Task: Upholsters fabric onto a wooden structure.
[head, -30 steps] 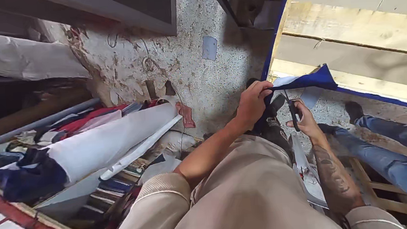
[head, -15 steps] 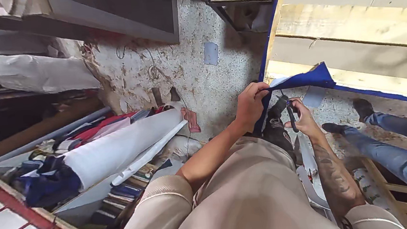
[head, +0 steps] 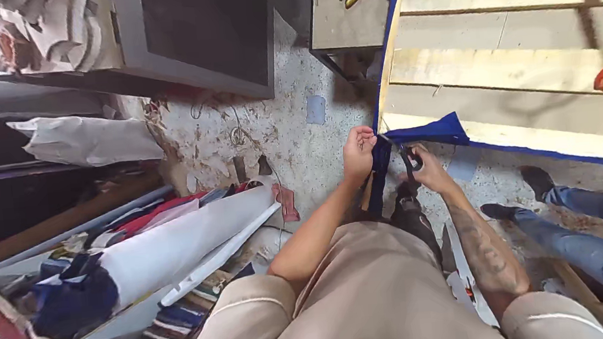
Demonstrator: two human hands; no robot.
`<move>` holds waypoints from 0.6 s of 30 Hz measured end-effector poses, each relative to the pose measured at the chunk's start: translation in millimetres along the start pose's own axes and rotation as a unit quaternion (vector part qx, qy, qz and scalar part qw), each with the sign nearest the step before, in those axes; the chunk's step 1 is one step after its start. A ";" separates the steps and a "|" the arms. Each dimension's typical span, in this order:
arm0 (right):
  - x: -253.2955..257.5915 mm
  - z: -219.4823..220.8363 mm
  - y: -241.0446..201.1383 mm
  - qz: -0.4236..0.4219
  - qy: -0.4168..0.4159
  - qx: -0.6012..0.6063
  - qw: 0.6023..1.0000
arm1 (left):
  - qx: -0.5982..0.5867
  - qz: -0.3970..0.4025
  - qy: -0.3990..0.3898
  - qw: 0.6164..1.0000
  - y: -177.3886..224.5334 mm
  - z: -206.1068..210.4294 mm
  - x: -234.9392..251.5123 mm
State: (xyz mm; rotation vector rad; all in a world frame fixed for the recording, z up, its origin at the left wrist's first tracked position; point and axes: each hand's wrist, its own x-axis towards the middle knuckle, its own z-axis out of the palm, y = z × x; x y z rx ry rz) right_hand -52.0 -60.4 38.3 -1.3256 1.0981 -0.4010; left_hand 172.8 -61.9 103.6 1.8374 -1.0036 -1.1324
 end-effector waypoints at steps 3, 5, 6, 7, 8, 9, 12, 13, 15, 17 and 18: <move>12.1 -8.5 -16.3 0.008 -0.002 -0.022 1.000 | 0.006 -0.012 -0.019 1.000 3.2 -1.6 4.0; 10.2 -12.1 -25.7 0.000 0.000 -0.017 1.000 | -0.002 -0.019 -0.035 0.999 6.4 -0.9 5.2; 7.4 -11.5 -30.3 0.009 -0.001 -0.017 1.000 | -0.007 -0.024 -0.044 0.999 8.3 -1.4 4.6; 4.9 -11.0 -36.1 0.023 -0.005 -0.015 1.000 | -0.012 -0.026 -0.052 0.998 9.7 -2.1 5.1; 4.2 -12.2 -44.6 0.038 -0.015 -0.009 0.999 | -0.017 -0.024 -0.061 0.998 10.1 -2.8 6.5; 3.6 -13.5 -54.1 0.043 -0.018 0.003 0.999 | -0.017 -0.021 -0.073 0.997 9.7 -3.2 7.3; 4.8 -16.5 -87.9 -0.018 0.013 0.067 0.997 | 0.003 -0.020 -0.073 0.997 1.5 -11.8 7.1; 9.0 -22.8 -103.6 -0.052 0.024 0.062 0.996 | 0.016 -0.023 -0.057 0.998 -2.1 -16.5 10.5; 13.4 -37.9 -136.8 -0.096 0.078 -0.030 0.992 | 0.086 -0.040 -0.033 0.995 -7.6 -30.5 8.6; 37.9 -68.0 -161.1 -0.096 0.153 -0.129 0.975 | 0.160 -0.012 -0.042 0.986 2.5 -35.5 11.3; 56.8 -86.5 -171.6 -0.081 0.195 -0.158 0.964 | 0.181 0.023 -0.057 0.982 11.1 -32.9 13.8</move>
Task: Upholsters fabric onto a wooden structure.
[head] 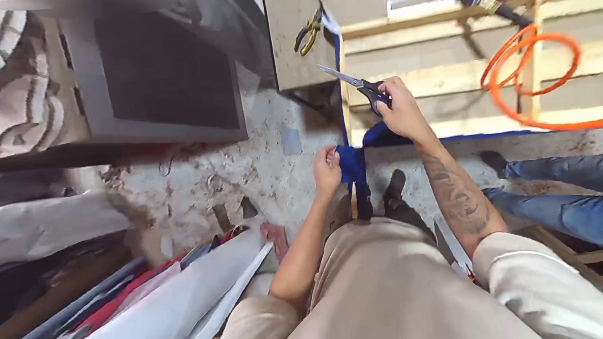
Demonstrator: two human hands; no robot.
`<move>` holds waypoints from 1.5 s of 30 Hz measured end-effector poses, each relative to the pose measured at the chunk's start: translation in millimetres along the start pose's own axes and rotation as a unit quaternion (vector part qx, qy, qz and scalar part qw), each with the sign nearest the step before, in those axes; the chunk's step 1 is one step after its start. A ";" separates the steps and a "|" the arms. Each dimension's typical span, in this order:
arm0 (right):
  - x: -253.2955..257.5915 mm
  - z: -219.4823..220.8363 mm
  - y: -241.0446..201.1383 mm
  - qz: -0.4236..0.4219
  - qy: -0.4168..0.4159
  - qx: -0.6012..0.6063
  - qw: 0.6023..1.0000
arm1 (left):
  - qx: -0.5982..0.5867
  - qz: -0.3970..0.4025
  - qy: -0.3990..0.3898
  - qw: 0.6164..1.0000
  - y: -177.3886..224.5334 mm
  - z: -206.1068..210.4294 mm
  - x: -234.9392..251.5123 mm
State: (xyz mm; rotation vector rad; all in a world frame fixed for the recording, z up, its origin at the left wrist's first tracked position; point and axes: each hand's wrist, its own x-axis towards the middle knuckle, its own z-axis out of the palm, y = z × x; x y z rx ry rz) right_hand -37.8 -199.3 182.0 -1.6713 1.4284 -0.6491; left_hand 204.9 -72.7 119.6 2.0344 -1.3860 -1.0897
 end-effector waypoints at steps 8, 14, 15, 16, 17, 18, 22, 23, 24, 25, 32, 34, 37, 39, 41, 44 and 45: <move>177.2 -10.0 12.2 0.046 0.078 -0.197 0.976 | 0.255 0.229 -0.164 0.925 45.3 24.0 54.5; 198.0 -52.0 41.5 0.034 0.145 -0.267 0.952 | 0.099 0.250 -0.235 0.934 31.4 30.6 76.8; 205.6 -64.0 48.6 0.053 0.157 -0.255 0.953 | 0.097 0.252 -0.227 0.936 30.6 33.8 78.7; 211.4 -74.7 56.5 0.071 0.162 -0.246 0.953 | 0.102 0.250 -0.222 0.937 29.8 37.0 77.6; 215.6 -84.6 62.5 0.092 0.166 -0.246 0.951 | 0.112 0.247 -0.220 0.937 29.1 39.5 76.1; 220.0 -94.4 65.8 0.107 0.172 -0.267 0.942 | 0.119 0.247 -0.210 0.938 29.3 41.6 75.9; 231.1 -126.5 91.4 0.170 0.136 -0.378 0.900 | 0.148 0.256 -0.181 0.938 30.1 40.5 80.1; 233.9 -132.2 98.9 0.191 0.125 -0.381 0.896 | 0.156 0.268 -0.179 0.934 30.0 39.7 87.5; 236.6 -135.5 102.9 0.200 0.111 -0.380 0.896 | 0.160 0.288 -0.174 0.928 29.1 38.3 94.7; 238.0 -138.8 104.4 0.192 0.094 -0.380 0.900 | 0.158 0.309 -0.174 0.922 27.7 37.8 100.4; 186.8 -171.2 57.5 0.238 0.009 -0.408 0.881 | 0.038 0.414 -0.202 0.887 7.0 40.3 124.1; 116.7 -166.5 19.7 0.294 0.047 -0.388 0.872 | 0.024 0.413 -0.207 0.887 9.2 40.5 125.4; -6.3 -106.4 -32.2 0.281 0.052 -0.246 0.926 | 0.026 0.409 -0.212 0.887 7.2 40.8 128.3; -73.0 -46.0 -43.1 0.256 0.048 -0.142 0.955 | 0.035 0.413 -0.211 0.885 5.3 41.3 127.3; -118.5 14.2 -46.0 0.233 0.070 -0.088 0.966 | 0.046 0.416 -0.209 0.884 6.1 42.7 128.0; -147.7 74.2 -45.9 0.226 0.102 -0.082 0.965 | 0.057 0.423 -0.205 0.881 6.5 42.7 126.9; -150.6 85.7 -44.5 0.230 0.105 -0.091 0.963 | 0.063 0.423 -0.208 0.880 7.1 42.3 126.7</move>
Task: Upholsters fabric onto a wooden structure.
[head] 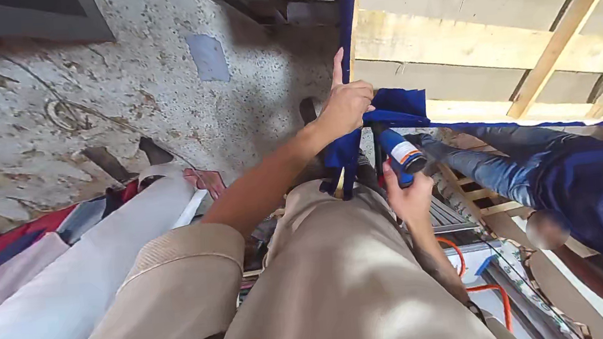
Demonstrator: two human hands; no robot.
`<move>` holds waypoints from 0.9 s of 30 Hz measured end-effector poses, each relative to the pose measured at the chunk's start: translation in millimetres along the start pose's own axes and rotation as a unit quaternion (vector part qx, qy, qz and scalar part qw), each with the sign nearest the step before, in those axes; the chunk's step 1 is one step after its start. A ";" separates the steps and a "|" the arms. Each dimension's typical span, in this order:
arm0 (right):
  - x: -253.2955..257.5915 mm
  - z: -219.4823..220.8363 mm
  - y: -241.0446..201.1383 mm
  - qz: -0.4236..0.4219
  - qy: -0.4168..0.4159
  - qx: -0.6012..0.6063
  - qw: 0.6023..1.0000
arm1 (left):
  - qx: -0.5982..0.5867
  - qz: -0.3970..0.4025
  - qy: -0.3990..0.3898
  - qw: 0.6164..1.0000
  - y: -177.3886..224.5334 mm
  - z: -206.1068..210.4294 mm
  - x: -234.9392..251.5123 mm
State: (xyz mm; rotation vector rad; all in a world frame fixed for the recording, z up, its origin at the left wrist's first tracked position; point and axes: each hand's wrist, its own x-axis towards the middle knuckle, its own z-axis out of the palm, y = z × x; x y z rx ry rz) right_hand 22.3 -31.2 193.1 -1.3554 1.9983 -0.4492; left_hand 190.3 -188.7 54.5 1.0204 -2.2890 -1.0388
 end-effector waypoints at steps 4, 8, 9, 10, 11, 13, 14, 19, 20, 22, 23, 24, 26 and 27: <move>-1.1 24.9 6.9 0.004 0.013 -0.031 0.999 | 0.011 -0.010 -0.019 1.000 2.2 -3.5 2.3; -2.6 32.2 7.5 0.016 0.016 -0.029 0.999 | 0.013 -0.010 -0.005 1.000 1.8 -1.5 2.2; -5.4 32.8 6.4 0.021 0.014 -0.034 0.999 | 0.014 -0.009 -0.003 1.000 2.1 -0.9 1.0; -7.8 33.9 5.5 0.023 0.014 -0.035 0.999 | 0.016 -0.010 -0.006 1.000 2.3 -0.9 0.6; -9.3 35.1 5.1 0.023 0.015 -0.036 0.999 | 0.019 -0.009 -0.008 1.000 2.4 -0.9 1.0; -9.5 37.5 3.4 0.023 0.021 -0.035 0.999 | 0.023 -0.009 -0.013 1.000 2.4 -1.1 1.8; -9.0 38.7 2.4 0.028 0.021 -0.035 0.999 | 0.026 -0.009 -0.014 1.000 1.7 -1.1 2.1; -18.0 27.6 4.8 0.041 0.045 0.000 0.998 | 0.018 -0.041 0.026 0.999 14.5 -7.2 -10.2; -21.8 20.4 6.9 0.038 0.050 0.006 0.998 | 0.016 -0.057 0.052 0.997 26.0 -10.7 -20.5; -31.7 5.0 12.7 0.034 0.054 0.010 0.998 | 0.011 -0.094 0.060 0.994 51.0 -10.5 -47.8; -37.1 -1.9 16.2 0.035 0.048 0.006 0.998 | 0.011 -0.125 0.040 0.991 60.9 -5.6 -62.1; -39.3 -7.3 20.7 0.035 0.040 0.002 0.999 | 0.011 -0.161 0.022 0.987 67.5 0.4 -71.9; -39.8 -14.2 28.9 0.033 0.021 -0.013 0.999 | 0.014 -0.228 0.019 0.973 74.2 9.3 -78.5; -38.2 -16.1 31.9 0.028 0.013 -0.024 0.999 | 0.020 -0.254 0.022 0.967 75.3 9.4 -76.2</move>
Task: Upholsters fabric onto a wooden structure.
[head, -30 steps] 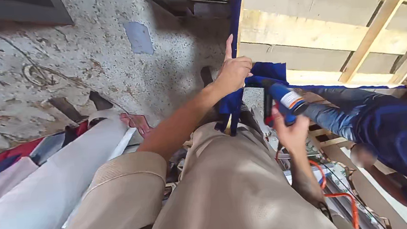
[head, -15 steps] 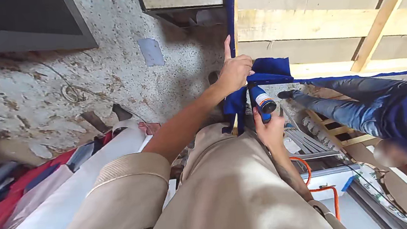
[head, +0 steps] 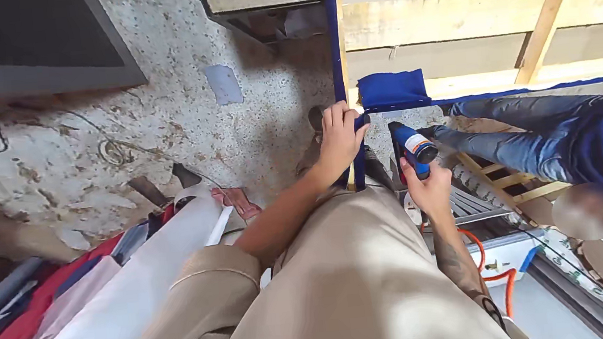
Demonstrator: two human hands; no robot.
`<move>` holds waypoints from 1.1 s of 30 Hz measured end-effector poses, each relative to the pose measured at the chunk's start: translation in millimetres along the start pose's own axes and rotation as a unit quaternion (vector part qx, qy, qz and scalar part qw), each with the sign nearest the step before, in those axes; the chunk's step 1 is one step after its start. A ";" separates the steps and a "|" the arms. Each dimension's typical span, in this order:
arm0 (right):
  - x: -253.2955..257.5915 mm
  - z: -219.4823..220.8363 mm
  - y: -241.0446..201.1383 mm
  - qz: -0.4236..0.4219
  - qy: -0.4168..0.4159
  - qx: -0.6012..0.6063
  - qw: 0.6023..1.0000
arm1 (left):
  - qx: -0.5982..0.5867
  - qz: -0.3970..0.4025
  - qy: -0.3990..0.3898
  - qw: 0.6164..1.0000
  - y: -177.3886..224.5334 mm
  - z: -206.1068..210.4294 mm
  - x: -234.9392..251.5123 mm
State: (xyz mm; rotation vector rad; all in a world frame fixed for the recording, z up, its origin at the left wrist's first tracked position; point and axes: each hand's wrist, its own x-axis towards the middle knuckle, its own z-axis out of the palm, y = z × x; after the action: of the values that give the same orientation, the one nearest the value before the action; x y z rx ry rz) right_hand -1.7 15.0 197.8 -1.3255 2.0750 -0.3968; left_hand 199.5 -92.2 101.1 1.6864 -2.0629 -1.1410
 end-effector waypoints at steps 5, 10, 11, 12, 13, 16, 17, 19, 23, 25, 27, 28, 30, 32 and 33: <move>19.8 -9.0 8.7 -0.067 -0.066 -0.054 0.994 | 0.074 -0.057 -0.029 0.995 7.7 -14.8 4.9; 39.7 -17.1 5.0 -0.094 -0.118 -0.126 0.980 | -0.063 -0.184 -0.067 0.979 13.6 -25.1 -0.4; 40.8 -18.4 4.2 -0.100 -0.117 -0.132 0.979 | -0.099 -0.205 -0.055 0.972 11.6 -24.1 -3.6; 41.0 -19.5 4.5 -0.104 -0.115 -0.132 0.979 | -0.123 -0.217 -0.045 0.967 10.0 -23.5 -8.4; 42.0 -19.8 5.8 -0.109 -0.112 -0.130 0.979 | -0.136 -0.223 -0.042 0.964 9.7 -24.6 -12.3; 45.2 -21.1 8.7 -0.115 -0.106 -0.118 0.981 | -0.119 -0.200 -0.050 0.971 16.2 -29.6 -14.6; 45.7 -21.7 9.6 -0.119 -0.107 -0.116 0.980 | -0.099 -0.178 -0.052 0.978 19.0 -29.7 -13.6; 47.5 -22.9 10.9 -0.134 -0.108 -0.110 0.979 | -0.068 -0.146 -0.071 0.984 24.0 -32.7 -12.2; 60.6 -22.1 8.4 -0.173 -0.112 -0.116 0.972 | -0.010 -0.094 -0.139 0.986 10.5 -37.1 -4.7; 70.4 -17.8 4.4 -0.195 -0.113 -0.132 0.965 | -0.033 -0.017 -0.137 0.990 -19.7 -23.2 10.2; 79.5 -13.6 -0.8 -0.212 -0.117 -0.144 0.960 | -0.095 0.046 -0.106 0.989 -41.8 -14.4 14.5; 83.7 -11.9 -3.4 -0.216 -0.121 -0.152 0.957 | -0.127 0.064 -0.086 0.986 -48.6 -11.5 14.2; 89.2 -10.3 -9.0 -0.214 -0.128 -0.172 0.953 | -0.181 0.075 -0.050 0.979 -55.5 -6.0 12.7; 92.4 -9.6 -12.8 -0.209 -0.137 -0.198 0.948 | -0.208 0.071 -0.035 0.975 -59.1 -3.1 12.2; 92.9 -9.3 -14.2 -0.208 -0.141 -0.212 0.944 | -0.214 0.070 -0.035 0.974 -60.5 -1.9 11.9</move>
State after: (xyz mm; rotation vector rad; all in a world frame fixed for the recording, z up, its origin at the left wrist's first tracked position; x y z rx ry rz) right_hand -24.9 -74.8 180.2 -1.9597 1.6867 0.0792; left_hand 240.7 -105.4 57.2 1.2931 -1.7727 -1.4833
